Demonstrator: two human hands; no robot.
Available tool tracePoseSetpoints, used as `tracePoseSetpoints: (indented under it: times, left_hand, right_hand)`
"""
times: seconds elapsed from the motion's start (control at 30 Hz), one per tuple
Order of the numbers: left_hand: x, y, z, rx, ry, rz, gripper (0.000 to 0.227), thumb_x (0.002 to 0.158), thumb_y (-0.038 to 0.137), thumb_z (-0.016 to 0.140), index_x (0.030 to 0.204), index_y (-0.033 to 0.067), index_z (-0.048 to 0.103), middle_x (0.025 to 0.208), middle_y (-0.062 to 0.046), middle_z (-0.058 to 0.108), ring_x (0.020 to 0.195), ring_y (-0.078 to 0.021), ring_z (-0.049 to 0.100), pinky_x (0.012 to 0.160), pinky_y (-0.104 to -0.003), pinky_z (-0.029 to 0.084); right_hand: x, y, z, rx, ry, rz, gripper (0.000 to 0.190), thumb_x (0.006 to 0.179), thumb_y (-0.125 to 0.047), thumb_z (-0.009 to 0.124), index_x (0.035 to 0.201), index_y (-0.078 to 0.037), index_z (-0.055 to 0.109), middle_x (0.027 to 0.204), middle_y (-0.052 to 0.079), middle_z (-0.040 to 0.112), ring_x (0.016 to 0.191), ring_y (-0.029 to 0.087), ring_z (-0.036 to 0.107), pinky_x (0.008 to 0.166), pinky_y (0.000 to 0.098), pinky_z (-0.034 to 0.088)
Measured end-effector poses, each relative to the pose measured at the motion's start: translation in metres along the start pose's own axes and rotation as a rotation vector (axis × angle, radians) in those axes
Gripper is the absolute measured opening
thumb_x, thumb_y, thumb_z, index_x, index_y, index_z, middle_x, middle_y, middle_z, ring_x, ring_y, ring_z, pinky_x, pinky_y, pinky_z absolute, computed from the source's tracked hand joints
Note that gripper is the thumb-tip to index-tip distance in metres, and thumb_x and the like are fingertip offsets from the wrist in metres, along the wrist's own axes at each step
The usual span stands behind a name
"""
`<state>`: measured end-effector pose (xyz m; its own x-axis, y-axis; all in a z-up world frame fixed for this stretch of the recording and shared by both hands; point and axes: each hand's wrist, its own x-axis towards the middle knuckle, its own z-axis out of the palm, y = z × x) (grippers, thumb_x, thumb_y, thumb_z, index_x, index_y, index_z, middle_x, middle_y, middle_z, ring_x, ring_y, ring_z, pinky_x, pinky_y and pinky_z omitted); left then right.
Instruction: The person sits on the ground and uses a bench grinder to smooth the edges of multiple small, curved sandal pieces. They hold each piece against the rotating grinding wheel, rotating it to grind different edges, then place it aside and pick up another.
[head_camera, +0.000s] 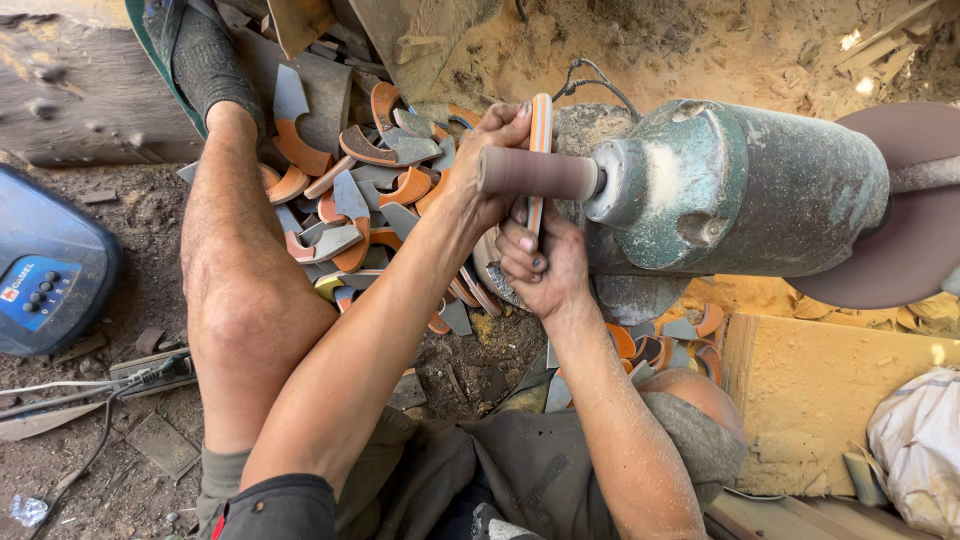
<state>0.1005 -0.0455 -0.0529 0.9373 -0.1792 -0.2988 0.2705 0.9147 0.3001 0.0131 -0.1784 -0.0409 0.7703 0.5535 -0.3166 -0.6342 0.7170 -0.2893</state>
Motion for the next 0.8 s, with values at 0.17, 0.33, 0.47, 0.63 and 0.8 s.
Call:
tracePoseSetpoints:
  times: [0.17, 0.33, 0.47, 0.63, 0.8]
  left_hand:
    - [-0.038, -0.004, -0.015, 0.084, -0.045, -0.029, 0.020, 0.098, 0.011, 0.072, 0.114, 0.0032, 0.062, 0.089, -0.008, 0.068, 0.071, -0.0160, 0.064, 0.068, -0.035, 0.060]
    - [-0.074, -0.007, -0.020, 0.094, -0.137, -0.090, 0.020, 0.102, 0.002, 0.066, 0.122, -0.0043, 0.064, 0.100, -0.012, 0.071, 0.079, -0.0166, 0.066, 0.095, -0.040, 0.064]
    - [-0.099, 0.002, -0.012, 0.197, -0.083, -0.174, 0.026, 0.096, 0.012, 0.063, 0.121, 0.0057, 0.061, 0.113, -0.016, 0.074, 0.095, -0.0235, 0.075, 0.081, -0.037, 0.064]
    - [-0.125, 0.008, 0.002, 0.184, -0.195, -0.190, 0.042, 0.094, 0.013, 0.068, 0.133, 0.0089, 0.056, 0.124, -0.016, 0.071, 0.104, -0.0238, 0.073, 0.089, -0.034, 0.063]
    - [-0.142, 0.017, 0.004, 0.232, -0.341, -0.230, 0.051, 0.092, 0.016, 0.073, 0.138, 0.0051, 0.054, 0.118, -0.013, 0.071, 0.109, -0.0218, 0.072, 0.100, -0.036, 0.061]
  right_hand:
    - [-0.023, 0.020, -0.012, -0.159, 0.034, -0.026, 0.033, 0.109, -0.035, 0.051, 0.096, -0.006, 0.058, 0.063, 0.001, 0.050, 0.045, 0.007, 0.033, 0.037, 0.0216, 0.023]
    - [-0.048, 0.034, -0.027, -0.297, -0.003, -0.053, 0.035, 0.106, -0.037, 0.063, 0.091, -0.006, 0.059, 0.064, 0.000, 0.054, 0.043, 0.007, 0.033, 0.036, 0.0223, 0.023]
    - [-0.061, 0.035, -0.033, -0.298, -0.073, -0.043, 0.036, 0.103, -0.040, 0.065, 0.093, -0.005, 0.063, 0.063, 0.003, 0.056, 0.043, 0.008, 0.037, 0.038, 0.0221, 0.026]
    - [-0.072, 0.034, -0.032, -0.384, -0.106, -0.066, 0.038, 0.102, -0.042, 0.065, 0.099, -0.005, 0.064, 0.067, 0.006, 0.058, 0.048, 0.010, 0.043, 0.043, 0.0224, 0.032]
    - [-0.081, 0.020, -0.009, -0.610, -0.171, -0.061, 0.049, 0.100, -0.044, 0.067, 0.126, -0.003, 0.064, 0.081, 0.006, 0.062, 0.065, 0.014, 0.057, 0.055, 0.0262, 0.044]
